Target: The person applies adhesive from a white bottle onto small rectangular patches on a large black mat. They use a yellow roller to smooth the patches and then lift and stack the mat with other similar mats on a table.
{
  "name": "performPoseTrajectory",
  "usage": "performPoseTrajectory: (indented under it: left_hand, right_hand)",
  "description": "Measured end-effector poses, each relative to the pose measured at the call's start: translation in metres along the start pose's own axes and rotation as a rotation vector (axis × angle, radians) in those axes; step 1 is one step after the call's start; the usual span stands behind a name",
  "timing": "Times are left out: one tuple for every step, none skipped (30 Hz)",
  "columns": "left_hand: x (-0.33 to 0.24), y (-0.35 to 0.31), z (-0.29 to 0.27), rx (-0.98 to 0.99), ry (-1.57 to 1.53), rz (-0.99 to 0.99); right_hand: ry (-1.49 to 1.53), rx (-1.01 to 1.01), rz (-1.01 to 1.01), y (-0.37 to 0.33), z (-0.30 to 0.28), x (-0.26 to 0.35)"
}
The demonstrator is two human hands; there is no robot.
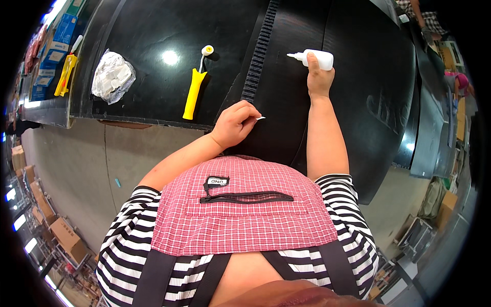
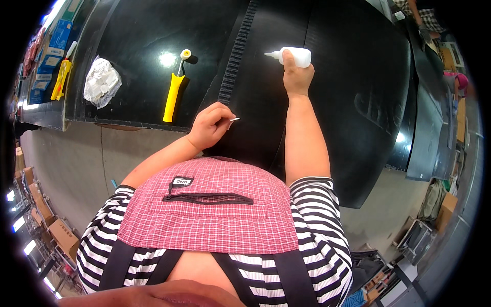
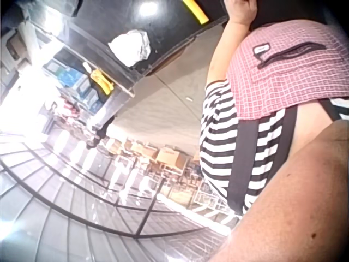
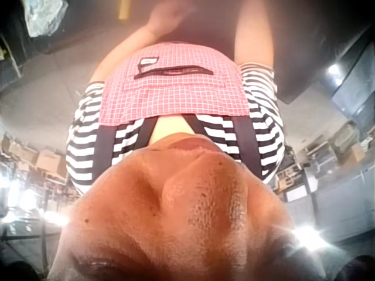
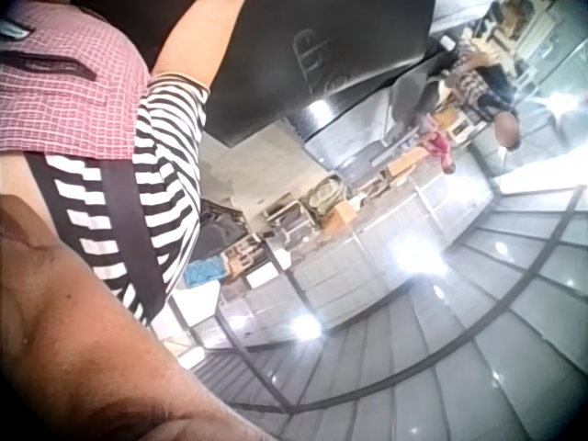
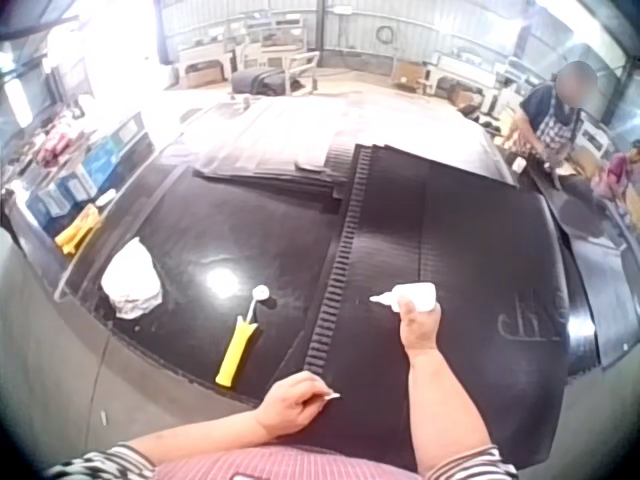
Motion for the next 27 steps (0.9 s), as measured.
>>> performPoseTrajectory:
  left_hand:
    - [-0.0005, 0.0002, -0.0003, -0.001, 0.002, 0.002]
    - [-0.0009, 0.0004, -0.0005, -0.002, 0.005, 0.003]
    - [-0.0009, 0.0001, -0.0003, -0.003, 0.004, 0.007]
    - [-0.0008, 0.0, 0.0002, -0.003, 0.004, 0.011]
    - [-0.0009, 0.0, 0.0004, -0.004, 0.004, 0.015]
    - [-0.0004, 0.0001, 0.0004, -0.006, 0.005, 0.01]
    - [-0.0007, 0.0003, 0.0004, -0.009, 0.005, 0.005]
    - [-0.0008, 0.0005, 0.0001, -0.011, 0.005, -0.001]
    - [-0.0012, 0.0006, -0.0001, -0.01, 0.004, -0.001]
    - [-0.0016, 0.001, -0.0006, -0.011, 0.003, -0.002]
    - [-0.0016, 0.0012, -0.0009, -0.011, 0.003, -0.003]
    - [-0.0014, 0.001, -0.0007, -0.009, 0.001, 0.002]
    - [-0.0007, 0.0006, -0.0004, -0.006, -0.002, 0.007]
    - [-0.0003, 0.0002, 0.0, -0.003, -0.004, 0.012]
    - [0.0001, -0.0003, 0.0003, -0.003, -0.008, 0.01]
    - [0.0002, -0.0006, 0.0004, -0.003, -0.011, 0.009]
    - [0.0005, -0.0008, 0.0006, -0.003, -0.015, 0.007]
    - [0.0011, -0.0011, 0.0008, -0.004, -0.013, 0.006]
    - [0.0015, -0.0011, 0.001, -0.004, -0.011, 0.006]
    - [0.0017, -0.001, 0.001, -0.005, -0.01, 0.006]
    - [0.0017, -0.0009, 0.0011, -0.004, -0.008, 0.006]
    - [0.0011, -0.0006, 0.0011, -0.003, -0.006, 0.006]
    - [0.0008, -0.0005, 0.0012, -0.002, -0.005, 0.005]
    - [0.0011, -0.0005, 0.0012, -0.002, -0.005, 0.004]
    - [0.0012, -0.0007, 0.0012, -0.002, -0.004, 0.002]
    - [0.001, -0.0008, 0.0011, -0.002, -0.003, 0.001]
    - [0.0004, -0.0004, 0.0007, -0.004, 0.0, 0.005]
  right_hand:
    - [-0.008, 0.006, 0.011, -0.0003, 0.0004, -0.0001]
    - [-0.016, 0.013, 0.023, -0.0004, 0.0011, -0.0006]
    - [-0.019, 0.013, 0.019, -0.0002, 0.0013, -0.0006]
    - [-0.021, 0.014, 0.014, 0.0, 0.0012, -0.0011]
    - [-0.024, 0.014, 0.01, 0.0001, 0.0011, -0.0016]
    - [-0.023, 0.014, 0.003, 0.0007, 0.0014, -0.0024]
    - [-0.024, 0.016, -0.003, 0.0012, 0.0017, -0.0027]
    - [-0.024, 0.017, -0.009, 0.0014, 0.002, -0.003]
    - [-0.022, 0.018, 0.0, 0.0012, 0.0017, -0.0044]
    - [-0.019, 0.021, 0.008, 0.001, 0.0023, -0.004]
    - [-0.016, 0.023, 0.016, 0.001, 0.0029, -0.004]
    - [-0.02, 0.024, 0.016, 0.0012, 0.0031, -0.0045]
    - [-0.023, 0.025, 0.016, 0.0012, 0.003, -0.0047]
    - [-0.026, 0.025, 0.016, 0.0013, 0.0029, -0.0049]
    - [-0.035, 0.029, 0.013, 0.0013, 0.0029, -0.0049]
    - [-0.044, 0.033, 0.01, 0.0007, 0.0031, -0.0037]
    - [-0.052, 0.037, 0.008, 0.0001, 0.0033, -0.0025]
    - [-0.04, 0.042, 0.01, -0.0005, 0.0035, -0.0019]
    - [-0.027, 0.047, 0.012, -0.0012, 0.0035, -0.0012]
    - [-0.015, 0.052, 0.015, -0.0017, 0.0034, -0.0007]
    - [-0.014, 0.062, 0.011, -0.002, 0.0033, -0.0011]
    - [-0.013, 0.073, 0.007, -0.0025, 0.0029, -0.0015]
    - [-0.013, 0.084, 0.004, -0.003, 0.0028, -0.0018]
    - [-0.004, 0.089, 0.004, -0.0035, 0.0026, -0.0025]
    - [0.006, 0.095, 0.004, -0.0044, 0.003, -0.0022]
    - [0.016, 0.1, 0.004, -0.0052, 0.0033, -0.0018]
    - [0.031, 0.108, 0.003, -0.0055, 0.0036, -0.0013]
Point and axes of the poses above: each hand's wrist, its own y-axis towards the middle knuckle, its own z-axis out of the palm, x = y × z, the point moved 8 cm from there along y, towards the middle knuckle, and after that the axes turned 3 degrees about y, right-handed, at the moved point
